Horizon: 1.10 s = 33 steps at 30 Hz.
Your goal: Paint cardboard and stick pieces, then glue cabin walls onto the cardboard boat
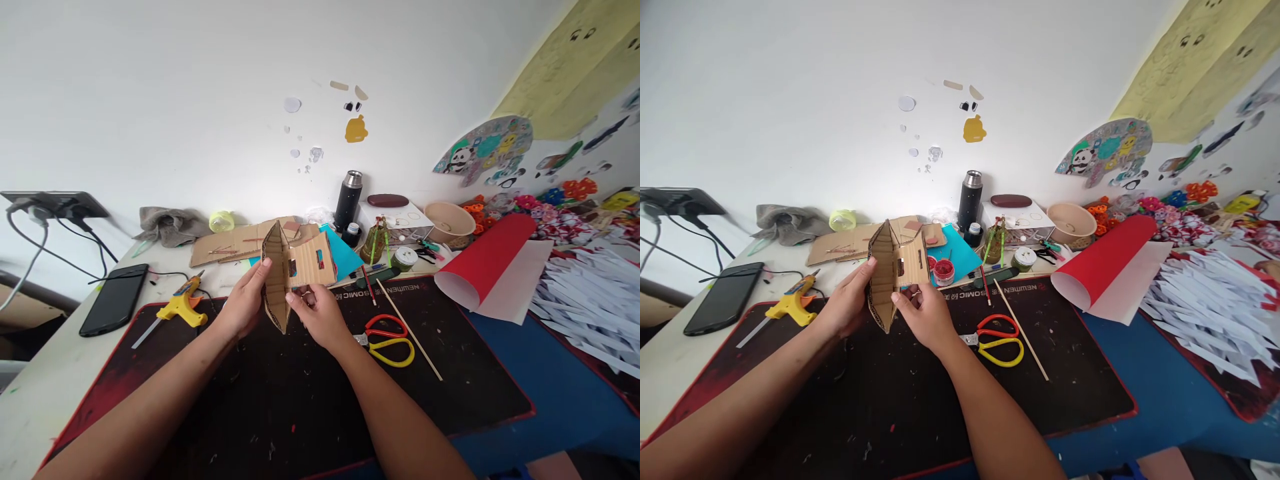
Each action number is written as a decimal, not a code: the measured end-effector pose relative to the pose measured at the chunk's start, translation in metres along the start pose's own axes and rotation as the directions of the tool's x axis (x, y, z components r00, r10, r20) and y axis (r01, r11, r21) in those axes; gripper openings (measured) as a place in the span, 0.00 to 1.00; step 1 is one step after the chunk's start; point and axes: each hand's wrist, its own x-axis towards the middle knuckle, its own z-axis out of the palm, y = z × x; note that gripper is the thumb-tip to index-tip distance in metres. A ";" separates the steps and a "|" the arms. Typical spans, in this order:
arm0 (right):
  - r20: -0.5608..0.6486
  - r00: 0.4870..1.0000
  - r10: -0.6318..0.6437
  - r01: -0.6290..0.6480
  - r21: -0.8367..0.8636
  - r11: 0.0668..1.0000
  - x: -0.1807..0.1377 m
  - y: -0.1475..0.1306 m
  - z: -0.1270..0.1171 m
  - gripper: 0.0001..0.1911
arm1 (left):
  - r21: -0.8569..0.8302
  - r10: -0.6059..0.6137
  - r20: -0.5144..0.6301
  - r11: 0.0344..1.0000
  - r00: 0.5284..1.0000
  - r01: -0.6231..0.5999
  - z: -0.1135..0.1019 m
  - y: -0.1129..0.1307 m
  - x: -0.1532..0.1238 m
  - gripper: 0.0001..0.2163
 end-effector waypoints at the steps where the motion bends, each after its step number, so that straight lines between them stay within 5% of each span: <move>1: 0.024 1.000 0.019 -0.019 0.008 1.000 -0.001 -0.001 0.000 0.14 | -0.002 -0.016 -0.012 1.000 1.000 0.016 -0.002 0.002 0.002 0.31; 5: 0.058 0.998 0.011 -0.018 0.124 0.992 0.000 -0.001 -0.002 0.15 | -0.021 -0.124 -0.050 0.992 0.991 0.123 -0.011 0.010 0.009 0.33; 9: 0.046 0.999 0.019 -0.030 0.257 0.966 0.005 -0.004 -0.009 0.27 | 0.003 -0.201 0.010 0.980 0.980 0.201 -0.025 0.013 0.015 0.34; 15: 0.185 0.983 0.014 -0.071 0.308 0.949 0.005 -0.005 -0.013 0.46 | 0.062 -0.132 0.031 0.990 0.991 0.130 -0.034 0.010 0.018 0.27; 18: 0.174 0.985 0.015 -0.068 0.307 0.949 0.005 -0.004 -0.012 0.47 | 0.079 -0.205 0.028 0.976 0.978 0.202 -0.034 0.010 0.017 0.25; 22: 0.114 0.993 -0.018 -0.010 0.243 0.970 0.006 -0.002 -0.010 0.42 | 0.100 -0.422 0.132 0.906 0.897 0.411 -0.032 0.011 0.016 0.26; 33: 0.131 0.991 0.030 -0.058 0.219 0.974 0.000 -0.004 -0.005 0.43 | 0.034 -0.452 0.155 0.891 0.878 0.453 -0.031 0.010 0.018 0.23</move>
